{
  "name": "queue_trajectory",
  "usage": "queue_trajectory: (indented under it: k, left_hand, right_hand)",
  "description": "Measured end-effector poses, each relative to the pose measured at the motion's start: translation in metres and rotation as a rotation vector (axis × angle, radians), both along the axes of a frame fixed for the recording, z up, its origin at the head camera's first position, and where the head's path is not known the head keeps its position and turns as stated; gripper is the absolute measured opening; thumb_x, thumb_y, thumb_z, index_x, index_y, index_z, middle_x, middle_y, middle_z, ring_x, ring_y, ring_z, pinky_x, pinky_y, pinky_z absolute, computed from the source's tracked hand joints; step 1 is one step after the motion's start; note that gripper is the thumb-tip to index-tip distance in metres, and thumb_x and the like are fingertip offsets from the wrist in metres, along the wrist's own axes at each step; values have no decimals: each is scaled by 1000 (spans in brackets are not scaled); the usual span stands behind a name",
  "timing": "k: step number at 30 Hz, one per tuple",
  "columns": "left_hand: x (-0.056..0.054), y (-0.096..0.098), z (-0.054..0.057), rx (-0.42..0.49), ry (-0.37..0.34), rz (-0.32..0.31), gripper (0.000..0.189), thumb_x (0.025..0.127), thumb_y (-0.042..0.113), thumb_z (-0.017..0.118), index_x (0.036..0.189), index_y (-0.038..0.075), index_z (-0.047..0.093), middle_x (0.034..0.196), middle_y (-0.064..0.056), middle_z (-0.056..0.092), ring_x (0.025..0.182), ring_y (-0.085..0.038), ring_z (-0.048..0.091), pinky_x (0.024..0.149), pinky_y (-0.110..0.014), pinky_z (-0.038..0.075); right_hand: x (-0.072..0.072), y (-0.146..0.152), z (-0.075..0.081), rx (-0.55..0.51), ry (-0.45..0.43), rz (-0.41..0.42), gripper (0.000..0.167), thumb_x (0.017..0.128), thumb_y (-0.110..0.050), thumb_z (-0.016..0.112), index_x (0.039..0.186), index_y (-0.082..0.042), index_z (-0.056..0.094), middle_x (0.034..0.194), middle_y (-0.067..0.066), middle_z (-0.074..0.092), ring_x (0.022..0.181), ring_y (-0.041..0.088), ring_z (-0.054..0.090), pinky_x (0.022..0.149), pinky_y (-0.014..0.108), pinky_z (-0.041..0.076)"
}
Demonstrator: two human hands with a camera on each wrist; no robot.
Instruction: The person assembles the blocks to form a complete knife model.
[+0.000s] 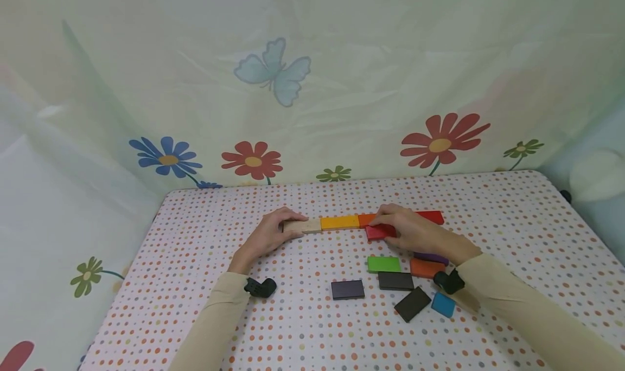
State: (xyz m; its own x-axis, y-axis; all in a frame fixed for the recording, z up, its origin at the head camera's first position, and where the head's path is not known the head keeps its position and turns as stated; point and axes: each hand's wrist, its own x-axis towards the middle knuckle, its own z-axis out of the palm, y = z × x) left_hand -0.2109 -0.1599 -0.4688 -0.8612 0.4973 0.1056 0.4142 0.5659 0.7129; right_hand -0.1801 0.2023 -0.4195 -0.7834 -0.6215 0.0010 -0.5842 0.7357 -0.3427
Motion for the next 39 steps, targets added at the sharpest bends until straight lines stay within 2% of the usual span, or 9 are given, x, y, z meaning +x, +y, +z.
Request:
queue_trajectory:
  k: [5,15,24,31,33,36,39]
  left_hand:
    - [-1,2,0,11,-13,-2,34,95,15,80,128,17,76,122,-2,67,104,-18,59,94,-37,50]
    - [0,4,3,-5,-10,2,34,95,15,79,129,16,75,123,-3,67,106,-18,59,96,-37,49]
    - [1,4,6,3,1,0,34,95,15,79,129,16,75,123,-4,67,107,-20,60,96,-39,49]
    - [1,3,4,-7,-2,0,35,95,15,79,129,16,75,124,-4,67,108,-19,60,98,-40,50]
    - [1,2,4,-8,-5,0,35,95,15,79,130,16,75,124,-4,67,108,-20,60,98,-40,50]
    - [1,2,3,-8,-8,0,35,95,15,79,130,16,75,125,-4,67,110,-20,61,99,-41,50]
    - [2,1,3,-2,-8,-2,34,95,15,78,129,16,75,126,-4,67,112,-21,61,100,-41,50]
  right_hand:
    - [1,1,0,12,22,-2,40,84,1,86,122,0,75,120,15,65,108,30,61,93,48,58]
    - [2,2,0,7,66,16,37,82,4,86,118,-1,76,117,12,62,108,29,60,93,46,59]
    - [3,1,2,50,72,-4,36,84,0,86,119,-1,76,118,12,62,112,31,60,94,47,58]
    - [6,-1,5,40,76,6,31,86,0,84,116,-2,76,115,11,62,107,28,61,91,43,59]
    - [8,-3,7,17,61,1,31,87,-2,84,117,-1,76,116,11,62,106,27,60,90,42,59]
    - [15,-11,13,-62,-17,-13,33,89,-5,83,121,-3,75,120,13,62,106,28,59,86,39,61]
    - [21,-22,18,-158,-92,28,35,91,-6,82,125,-5,74,121,11,62,104,27,59,84,37,61]
